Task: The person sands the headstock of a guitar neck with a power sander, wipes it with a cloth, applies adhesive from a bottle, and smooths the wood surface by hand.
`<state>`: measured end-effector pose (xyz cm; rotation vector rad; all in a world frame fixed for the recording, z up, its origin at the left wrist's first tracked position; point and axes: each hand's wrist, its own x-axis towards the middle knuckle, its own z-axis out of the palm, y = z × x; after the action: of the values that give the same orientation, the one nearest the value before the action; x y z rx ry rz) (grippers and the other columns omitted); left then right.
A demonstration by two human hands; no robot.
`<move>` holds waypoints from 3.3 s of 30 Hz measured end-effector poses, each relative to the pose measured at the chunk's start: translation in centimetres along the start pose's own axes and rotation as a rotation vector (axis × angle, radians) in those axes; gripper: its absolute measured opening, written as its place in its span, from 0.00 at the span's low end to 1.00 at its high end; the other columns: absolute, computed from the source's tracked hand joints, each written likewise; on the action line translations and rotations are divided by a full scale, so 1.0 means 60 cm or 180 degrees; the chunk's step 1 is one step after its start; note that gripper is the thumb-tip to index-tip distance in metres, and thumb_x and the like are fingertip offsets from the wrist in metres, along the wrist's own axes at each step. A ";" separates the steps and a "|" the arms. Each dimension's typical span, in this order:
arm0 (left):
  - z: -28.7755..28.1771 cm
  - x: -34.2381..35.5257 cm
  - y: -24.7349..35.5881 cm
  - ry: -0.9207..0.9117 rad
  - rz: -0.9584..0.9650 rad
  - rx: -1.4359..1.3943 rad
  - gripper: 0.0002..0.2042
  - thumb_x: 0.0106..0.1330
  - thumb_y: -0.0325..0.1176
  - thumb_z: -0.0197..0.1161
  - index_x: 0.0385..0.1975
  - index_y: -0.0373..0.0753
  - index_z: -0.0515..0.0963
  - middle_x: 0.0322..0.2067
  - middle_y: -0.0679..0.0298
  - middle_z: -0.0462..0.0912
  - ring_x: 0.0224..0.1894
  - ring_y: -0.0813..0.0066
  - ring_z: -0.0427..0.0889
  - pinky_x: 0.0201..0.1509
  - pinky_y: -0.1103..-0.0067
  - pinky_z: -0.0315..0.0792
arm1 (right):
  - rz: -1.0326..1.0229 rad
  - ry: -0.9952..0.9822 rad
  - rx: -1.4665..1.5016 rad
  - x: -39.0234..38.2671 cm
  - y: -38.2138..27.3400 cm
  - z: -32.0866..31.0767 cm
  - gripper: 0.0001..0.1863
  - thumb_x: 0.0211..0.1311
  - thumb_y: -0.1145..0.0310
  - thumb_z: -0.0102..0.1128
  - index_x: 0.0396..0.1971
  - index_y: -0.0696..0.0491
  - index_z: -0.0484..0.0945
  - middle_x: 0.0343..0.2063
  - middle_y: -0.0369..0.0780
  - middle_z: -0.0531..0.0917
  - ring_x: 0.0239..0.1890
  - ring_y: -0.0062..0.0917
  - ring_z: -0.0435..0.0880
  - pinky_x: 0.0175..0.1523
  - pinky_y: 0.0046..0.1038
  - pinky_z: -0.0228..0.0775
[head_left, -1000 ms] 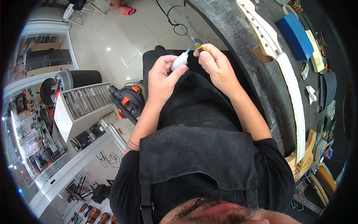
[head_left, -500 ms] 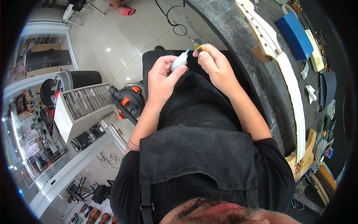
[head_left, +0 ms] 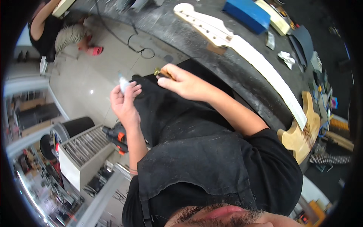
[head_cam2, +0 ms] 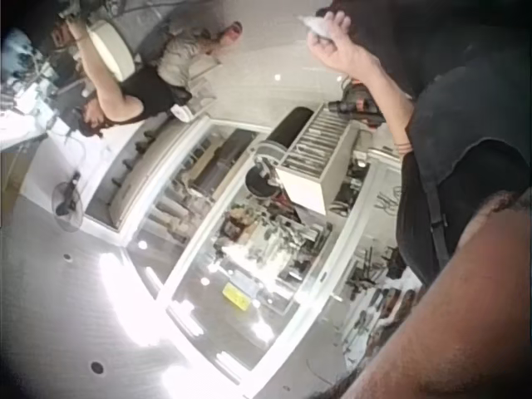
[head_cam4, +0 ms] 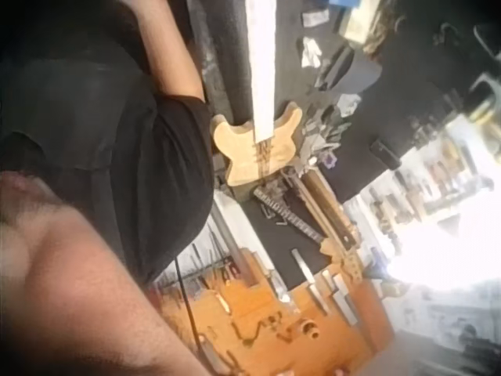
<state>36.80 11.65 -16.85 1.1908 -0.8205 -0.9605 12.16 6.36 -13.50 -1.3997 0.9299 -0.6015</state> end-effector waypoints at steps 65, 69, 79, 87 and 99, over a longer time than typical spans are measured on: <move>0.272 0.323 0.029 -0.2506 -0.0311 -0.1225 0.20 0.80 0.40 0.70 0.59 0.34 0.73 0.37 0.59 0.82 0.36 0.71 0.78 0.44 0.70 0.75 | 0.1170 0.0005 -0.2101 0.442 0.289 0.043 0.25 0.71 0.73 0.59 0.67 0.53 0.83 0.62 0.53 0.87 0.61 0.49 0.88 0.62 0.48 0.81; 0.305 0.297 0.006 -0.2475 -0.0160 -0.1387 0.18 0.81 0.39 0.70 0.58 0.32 0.75 0.38 0.61 0.83 0.37 0.72 0.79 0.46 0.71 0.75 | 0.0949 -0.0052 -0.2070 0.294 0.270 0.034 0.26 0.70 0.73 0.59 0.69 0.52 0.82 0.61 0.52 0.87 0.60 0.49 0.88 0.62 0.48 0.81; 0.324 0.270 0.036 -0.2229 0.0505 -0.0937 0.18 0.76 0.37 0.76 0.55 0.31 0.80 0.45 0.60 0.87 0.43 0.76 0.83 0.52 0.76 0.77 | -0.0980 0.0323 -0.1264 -0.043 -0.071 -0.094 0.12 0.72 0.72 0.65 0.53 0.52 0.84 0.46 0.43 0.88 0.47 0.43 0.90 0.50 0.44 0.82; 0.316 0.280 0.018 -0.2381 0.1303 -0.0039 0.19 0.75 0.41 0.76 0.51 0.31 0.81 0.37 0.57 0.88 0.45 0.67 0.86 0.66 0.61 0.76 | -0.0887 0.0594 -0.1091 -0.022 -0.047 -0.108 0.14 0.67 0.75 0.66 0.52 0.51 0.85 0.45 0.40 0.89 0.45 0.40 0.90 0.48 0.41 0.83; 0.317 0.301 0.032 -0.2757 0.1678 0.0003 0.19 0.59 0.27 0.84 0.47 0.30 0.84 0.37 0.54 0.90 0.41 0.65 0.90 0.74 0.42 0.74 | -0.0683 0.0398 -0.1051 -0.022 -0.056 -0.120 0.16 0.66 0.76 0.69 0.53 0.52 0.84 0.40 0.41 0.84 0.43 0.39 0.90 0.48 0.40 0.82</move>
<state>26.75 -11.89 -10.88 0.4595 -1.7146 -1.0131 6.03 3.08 -9.41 -1.7896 1.0184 -0.7262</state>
